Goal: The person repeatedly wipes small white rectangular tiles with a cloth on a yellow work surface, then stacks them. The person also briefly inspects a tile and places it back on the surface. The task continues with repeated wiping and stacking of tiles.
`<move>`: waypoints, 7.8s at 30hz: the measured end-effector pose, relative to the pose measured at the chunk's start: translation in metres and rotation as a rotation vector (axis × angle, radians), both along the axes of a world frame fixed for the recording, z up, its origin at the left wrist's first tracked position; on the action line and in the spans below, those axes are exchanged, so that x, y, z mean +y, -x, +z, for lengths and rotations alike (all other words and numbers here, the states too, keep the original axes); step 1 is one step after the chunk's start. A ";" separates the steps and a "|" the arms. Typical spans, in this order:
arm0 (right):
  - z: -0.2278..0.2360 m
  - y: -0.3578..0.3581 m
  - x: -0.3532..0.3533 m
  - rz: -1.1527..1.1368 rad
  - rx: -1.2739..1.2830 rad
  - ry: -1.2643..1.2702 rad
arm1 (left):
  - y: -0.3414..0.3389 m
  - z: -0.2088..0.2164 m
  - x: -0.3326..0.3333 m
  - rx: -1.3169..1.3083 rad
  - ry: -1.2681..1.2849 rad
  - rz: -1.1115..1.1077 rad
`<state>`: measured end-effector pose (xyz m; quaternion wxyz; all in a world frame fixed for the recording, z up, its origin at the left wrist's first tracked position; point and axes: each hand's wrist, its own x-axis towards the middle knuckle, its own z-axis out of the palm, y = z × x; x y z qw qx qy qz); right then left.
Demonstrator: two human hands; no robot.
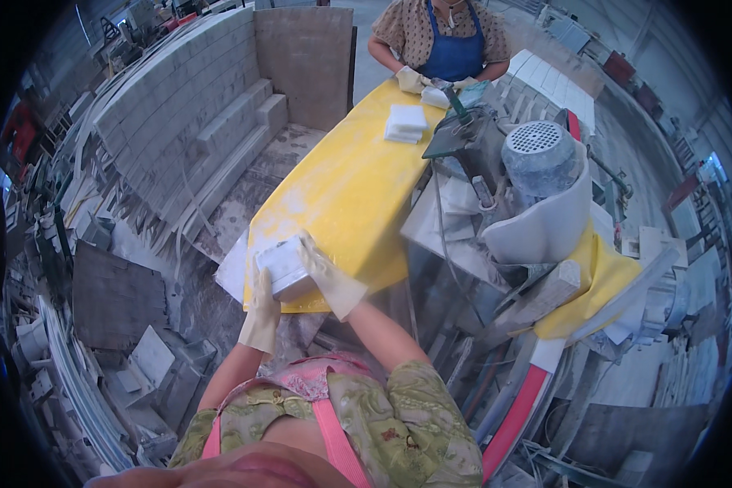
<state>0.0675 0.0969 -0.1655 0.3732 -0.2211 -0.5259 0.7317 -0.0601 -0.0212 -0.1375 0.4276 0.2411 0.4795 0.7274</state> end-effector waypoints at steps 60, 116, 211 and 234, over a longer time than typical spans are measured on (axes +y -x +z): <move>0.006 -0.049 -0.087 -0.355 -1.300 -0.965 | -0.008 0.111 0.051 1.800 0.629 -0.439; 0.018 -0.029 -0.100 -0.474 -0.777 -0.635 | -0.004 0.116 0.047 1.725 0.602 -0.500; 0.097 0.138 -0.066 -0.698 -0.242 -0.211 | 0.171 0.053 0.034 -0.522 0.418 -0.358; 0.070 0.517 -0.042 -0.342 -0.222 -0.095 | 0.566 0.029 0.010 -0.582 0.147 -0.361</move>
